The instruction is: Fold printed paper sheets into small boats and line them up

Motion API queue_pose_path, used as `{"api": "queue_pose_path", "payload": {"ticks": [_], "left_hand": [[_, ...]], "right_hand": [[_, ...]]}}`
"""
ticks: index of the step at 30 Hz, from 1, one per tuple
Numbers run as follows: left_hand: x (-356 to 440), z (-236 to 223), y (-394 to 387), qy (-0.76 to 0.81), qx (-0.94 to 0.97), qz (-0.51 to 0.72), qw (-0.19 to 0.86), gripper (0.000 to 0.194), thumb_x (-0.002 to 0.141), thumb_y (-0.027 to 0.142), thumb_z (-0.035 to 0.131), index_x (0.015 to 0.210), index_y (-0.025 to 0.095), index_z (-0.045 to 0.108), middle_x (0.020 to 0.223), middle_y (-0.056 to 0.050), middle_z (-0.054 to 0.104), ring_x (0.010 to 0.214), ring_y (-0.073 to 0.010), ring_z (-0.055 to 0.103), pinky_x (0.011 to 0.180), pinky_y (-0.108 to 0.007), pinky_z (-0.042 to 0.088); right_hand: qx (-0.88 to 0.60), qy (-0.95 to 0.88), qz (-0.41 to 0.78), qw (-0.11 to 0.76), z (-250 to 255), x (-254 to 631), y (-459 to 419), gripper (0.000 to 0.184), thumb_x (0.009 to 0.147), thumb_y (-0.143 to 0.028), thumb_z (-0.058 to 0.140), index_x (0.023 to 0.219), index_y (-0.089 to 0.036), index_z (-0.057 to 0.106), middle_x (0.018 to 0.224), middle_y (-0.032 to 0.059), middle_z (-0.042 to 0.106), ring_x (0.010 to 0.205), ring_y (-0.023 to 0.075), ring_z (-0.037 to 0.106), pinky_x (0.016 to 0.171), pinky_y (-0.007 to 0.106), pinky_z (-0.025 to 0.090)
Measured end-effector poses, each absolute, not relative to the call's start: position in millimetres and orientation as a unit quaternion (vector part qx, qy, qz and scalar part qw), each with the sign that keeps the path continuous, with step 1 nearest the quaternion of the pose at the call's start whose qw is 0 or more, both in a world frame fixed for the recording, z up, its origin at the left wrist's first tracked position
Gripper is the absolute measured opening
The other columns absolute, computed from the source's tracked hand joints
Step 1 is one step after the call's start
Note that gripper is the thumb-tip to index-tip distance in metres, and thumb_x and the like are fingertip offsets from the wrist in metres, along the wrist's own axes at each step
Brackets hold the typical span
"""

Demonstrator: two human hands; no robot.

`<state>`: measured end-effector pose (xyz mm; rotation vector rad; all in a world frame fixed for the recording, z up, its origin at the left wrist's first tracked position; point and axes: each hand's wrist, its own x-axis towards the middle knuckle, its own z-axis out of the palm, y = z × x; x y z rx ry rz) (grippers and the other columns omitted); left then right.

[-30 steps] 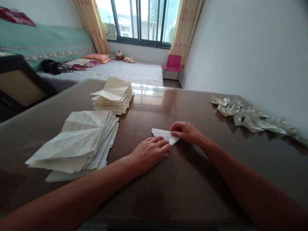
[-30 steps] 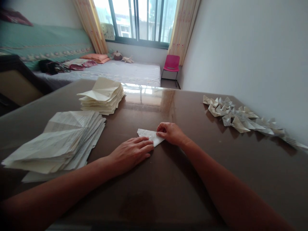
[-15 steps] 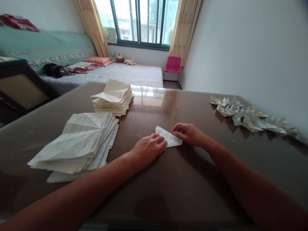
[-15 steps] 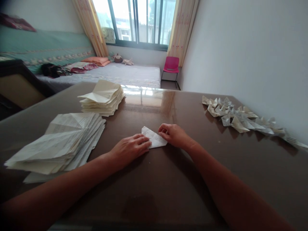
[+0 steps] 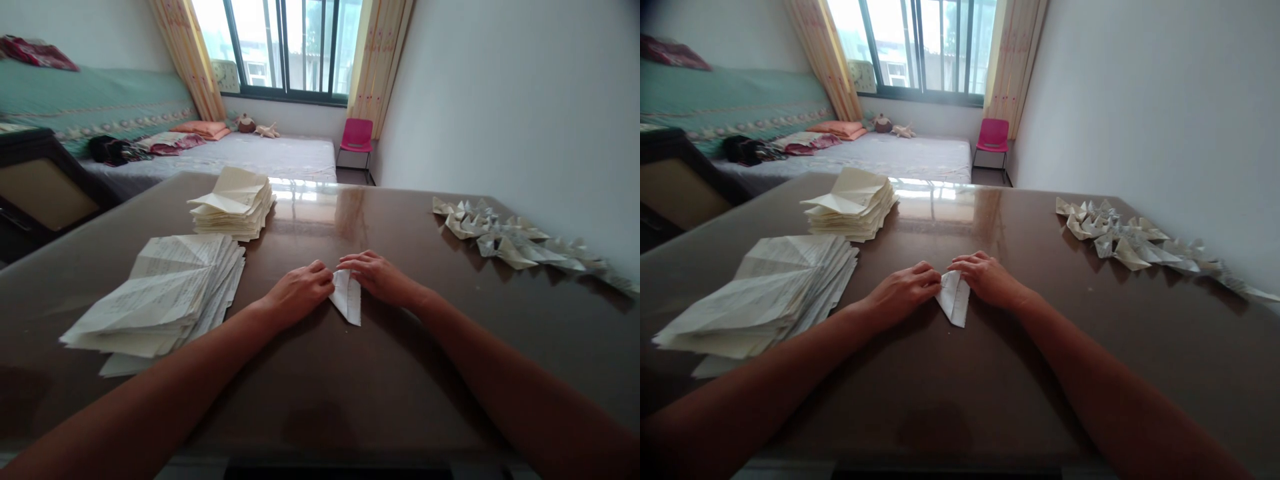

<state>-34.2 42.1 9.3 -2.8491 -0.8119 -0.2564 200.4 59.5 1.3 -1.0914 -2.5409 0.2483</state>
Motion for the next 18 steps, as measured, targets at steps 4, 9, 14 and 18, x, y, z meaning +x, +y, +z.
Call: {"api": "queue_pose_path", "payload": {"ticks": [4, 9, 14, 18], "left_hand": [[-28, 10, 28, -0.328, -0.938, -0.107, 0.043, 0.021, 0.093, 0.018, 0.043, 0.093, 0.018, 0.064, 0.098, -0.007, 0.058, 0.091, -0.0184, 0.05, 0.079, -0.03, 0.049], [-25, 15, 8, -0.343, -0.93, -0.132, -0.03, 0.031, 0.09, 0.041, 0.05, 0.109, 0.019, 0.062, 0.109, -0.009, 0.058, 0.1, -0.0226, 0.052, 0.089, -0.038, 0.049], [-34, 13, 15, -0.323, -0.936, -0.131, -0.049, 0.027, 0.09, 0.025, 0.05, 0.115, 0.02, 0.06, 0.123, -0.01, 0.055, 0.112, -0.0216, 0.05, 0.097, -0.038, 0.046], [-40, 14, 24, -0.32, -0.939, -0.12, -0.029, 0.025, 0.092, 0.018, 0.045, 0.108, 0.021, 0.065, 0.112, -0.008, 0.06, 0.107, -0.02, 0.05, 0.091, -0.034, 0.049]], "right_hand": [[-0.385, -0.906, 0.092, 0.153, 3, 204, 62, 0.026, 0.092, -0.024, 0.051, 0.113, -0.026, 0.066, 0.117, 0.0051, 0.065, 0.103, 0.0192, 0.054, 0.095, 0.036, 0.039], [-0.406, -0.897, 0.106, 0.138, 12, 209, 56, 0.016, 0.086, -0.034, 0.06, 0.096, -0.023, 0.067, 0.092, 0.0034, 0.067, 0.089, 0.0172, 0.057, 0.081, 0.029, 0.04], [-0.43, -0.884, 0.148, 0.113, 20, 209, 41, 0.015, 0.085, -0.036, 0.06, 0.093, -0.024, 0.066, 0.079, -0.0007, 0.065, 0.068, 0.0121, 0.054, 0.062, 0.023, 0.035], [-0.405, -0.894, 0.152, 0.114, 20, 207, 37, 0.016, 0.087, -0.034, 0.058, 0.097, -0.025, 0.067, 0.087, 0.0007, 0.065, 0.074, 0.0131, 0.056, 0.067, 0.024, 0.039]]}}
